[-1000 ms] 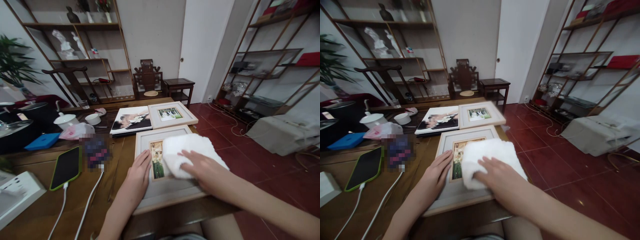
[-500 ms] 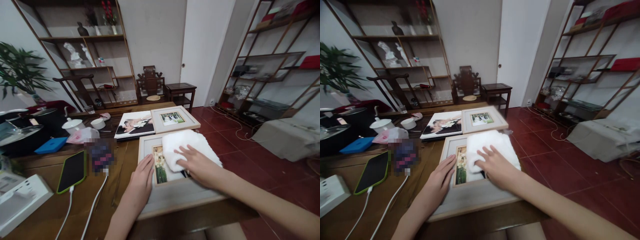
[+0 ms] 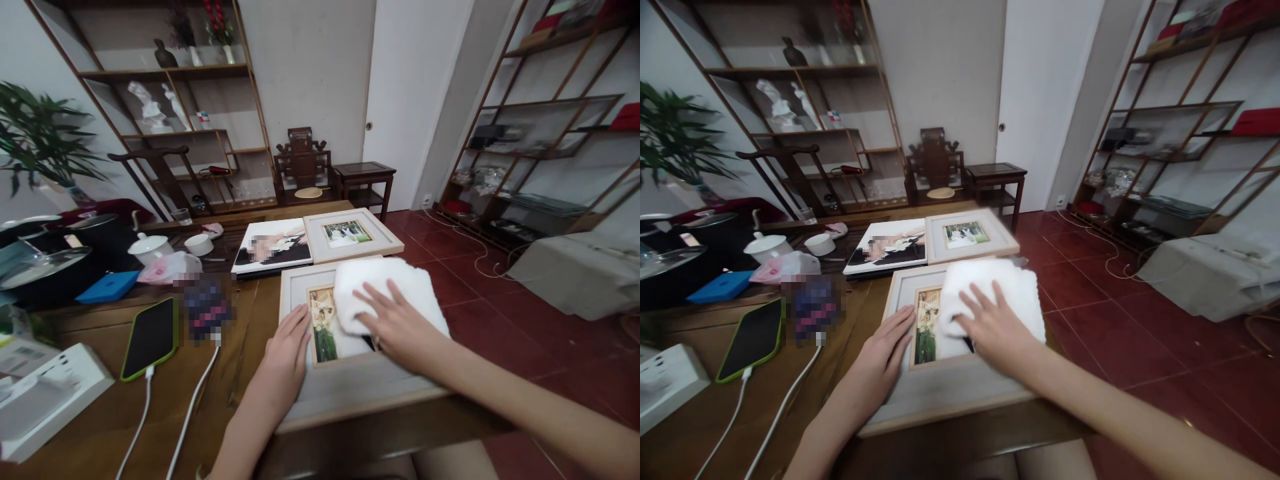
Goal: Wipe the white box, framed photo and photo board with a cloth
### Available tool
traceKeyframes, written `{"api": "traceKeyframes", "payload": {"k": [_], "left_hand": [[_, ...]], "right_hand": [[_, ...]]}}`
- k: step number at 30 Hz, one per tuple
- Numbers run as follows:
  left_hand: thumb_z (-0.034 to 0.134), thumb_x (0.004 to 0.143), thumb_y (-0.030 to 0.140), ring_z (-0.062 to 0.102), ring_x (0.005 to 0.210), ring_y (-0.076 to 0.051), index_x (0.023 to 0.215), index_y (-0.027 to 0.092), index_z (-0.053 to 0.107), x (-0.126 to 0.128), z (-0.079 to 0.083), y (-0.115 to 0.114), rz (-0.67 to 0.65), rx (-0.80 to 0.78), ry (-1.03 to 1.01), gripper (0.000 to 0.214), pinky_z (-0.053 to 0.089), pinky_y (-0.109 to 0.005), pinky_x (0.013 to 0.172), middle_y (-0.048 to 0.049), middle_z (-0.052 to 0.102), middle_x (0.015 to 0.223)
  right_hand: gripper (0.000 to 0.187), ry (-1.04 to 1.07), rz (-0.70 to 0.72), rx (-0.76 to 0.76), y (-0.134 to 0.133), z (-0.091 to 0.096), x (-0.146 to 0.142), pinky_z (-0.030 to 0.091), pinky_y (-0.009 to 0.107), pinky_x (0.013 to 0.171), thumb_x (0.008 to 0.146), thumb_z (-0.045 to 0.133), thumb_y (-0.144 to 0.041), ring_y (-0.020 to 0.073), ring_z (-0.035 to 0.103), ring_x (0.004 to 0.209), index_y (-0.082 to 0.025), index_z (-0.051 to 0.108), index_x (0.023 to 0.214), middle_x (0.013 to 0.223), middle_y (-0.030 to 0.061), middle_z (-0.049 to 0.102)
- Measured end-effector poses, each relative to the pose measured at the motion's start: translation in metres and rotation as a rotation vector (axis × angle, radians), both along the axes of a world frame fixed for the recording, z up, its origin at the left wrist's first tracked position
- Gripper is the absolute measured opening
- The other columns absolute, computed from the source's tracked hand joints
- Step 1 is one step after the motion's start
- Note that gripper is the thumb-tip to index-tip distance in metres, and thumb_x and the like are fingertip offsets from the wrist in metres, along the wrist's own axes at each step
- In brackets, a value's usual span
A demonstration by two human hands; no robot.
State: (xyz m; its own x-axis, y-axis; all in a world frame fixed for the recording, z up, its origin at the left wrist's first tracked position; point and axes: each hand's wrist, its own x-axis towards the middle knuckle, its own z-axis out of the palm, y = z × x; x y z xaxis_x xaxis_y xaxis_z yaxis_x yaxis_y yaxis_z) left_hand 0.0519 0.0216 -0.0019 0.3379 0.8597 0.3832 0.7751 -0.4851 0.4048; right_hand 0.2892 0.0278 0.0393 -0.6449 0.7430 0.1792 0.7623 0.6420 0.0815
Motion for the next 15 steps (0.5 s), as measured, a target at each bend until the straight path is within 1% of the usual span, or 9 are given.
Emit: {"api": "traceKeyframes", "payload": {"k": [2,4,6,7,8,10,12,14,15], "left_hand": [[0.039,0.09,0.02,0.049,0.123,-0.022,0.123,0.018,0.055,0.0,0.002,0.0,-0.003,0.001,0.0,0.037,0.044,-0.042,0.101,-0.0112,0.055,0.132],[0.04,0.09,0.02,0.05,0.122,-0.022,0.123,0.018,0.056,0.0,0.003,0.001,-0.011,0.013,0.007,0.036,0.045,-0.041,0.1,-0.0112,0.056,0.131],[0.041,0.09,0.019,0.051,0.121,-0.023,0.122,0.018,0.056,0.0,0.003,0.001,-0.018,0.032,0.013,0.036,0.045,-0.042,0.1,-0.0113,0.057,0.13],[0.041,0.09,0.019,0.052,0.121,-0.023,0.122,0.018,0.056,0.0,0.003,0.002,-0.019,0.038,0.014,0.036,0.045,-0.042,0.1,-0.0114,0.057,0.129],[0.041,0.089,0.018,0.052,0.121,-0.022,0.122,0.018,0.056,0.0,0.002,0.002,-0.017,0.04,0.015,0.036,0.044,-0.042,0.1,-0.0114,0.057,0.129],[0.041,0.089,0.018,0.052,0.121,-0.022,0.122,0.017,0.056,0.0,0.001,0.002,-0.01,0.034,0.017,0.036,0.043,-0.043,0.101,-0.0118,0.057,0.13],[0.04,0.09,0.018,0.051,0.122,-0.022,0.123,0.015,0.055,0.0,0.0,0.001,-0.003,0.028,0.01,0.036,0.042,-0.044,0.102,-0.0128,0.056,0.13],[0.04,0.09,0.019,0.051,0.122,-0.022,0.123,0.015,0.054,0.0,-0.001,0.0,0.002,0.034,-0.002,0.036,0.042,-0.045,0.102,-0.0136,0.056,0.13],[0.039,0.09,0.019,0.051,0.122,-0.022,0.123,0.015,0.053,0.0,-0.001,-0.001,0.003,0.04,-0.01,0.036,0.042,-0.045,0.102,-0.0137,0.056,0.13]], "right_hand": [[0.042,-0.021,-0.042,0.093,0.03,0.001,0.005,0.02,0.063,0.102,0.075,0.047,-0.001,0.0368,0.027,0.132,-0.011,0.058,0.114,0.138,0.0204,0.043],[0.042,-0.016,-0.062,0.117,0.053,0.005,0.005,0.023,0.061,0.102,0.076,0.048,-0.003,0.0359,0.027,0.133,-0.01,0.057,0.116,0.138,0.0201,0.043],[0.044,-0.003,-0.061,0.072,0.063,0.008,-0.001,0.024,0.06,0.102,0.075,0.047,-0.002,0.0359,0.026,0.133,-0.01,0.056,0.117,0.139,0.0185,0.042],[0.046,-0.003,-0.043,0.035,0.062,0.009,-0.005,0.023,0.061,0.102,0.074,0.047,-0.001,0.0361,0.025,0.133,-0.011,0.056,0.118,0.14,0.0175,0.041],[0.047,-0.007,-0.013,-0.006,0.056,0.01,-0.01,0.022,0.062,0.102,0.073,0.046,0.0,0.0363,0.024,0.134,-0.011,0.056,0.118,0.141,0.0168,0.041],[0.047,-0.013,0.061,-0.088,0.035,0.013,-0.019,0.022,0.062,0.102,0.073,0.045,0.001,0.0367,0.025,0.133,-0.012,0.057,0.116,0.141,0.017,0.041],[0.042,-0.006,0.127,-0.177,0.003,0.018,-0.024,0.027,0.06,0.101,0.074,0.046,-0.002,0.0366,0.031,0.131,-0.012,0.059,0.113,0.137,0.0176,0.045],[0.035,-0.013,0.175,-0.296,-0.031,0.026,-0.024,0.033,0.055,0.099,0.072,0.052,-0.006,0.0347,0.038,0.127,-0.015,0.063,0.104,0.132,0.0146,0.052],[0.033,-0.028,0.204,-0.348,-0.046,0.03,-0.023,0.036,0.056,0.097,0.07,0.055,-0.008,0.0358,0.042,0.124,-0.017,0.064,0.101,0.131,0.0145,0.052]]}}
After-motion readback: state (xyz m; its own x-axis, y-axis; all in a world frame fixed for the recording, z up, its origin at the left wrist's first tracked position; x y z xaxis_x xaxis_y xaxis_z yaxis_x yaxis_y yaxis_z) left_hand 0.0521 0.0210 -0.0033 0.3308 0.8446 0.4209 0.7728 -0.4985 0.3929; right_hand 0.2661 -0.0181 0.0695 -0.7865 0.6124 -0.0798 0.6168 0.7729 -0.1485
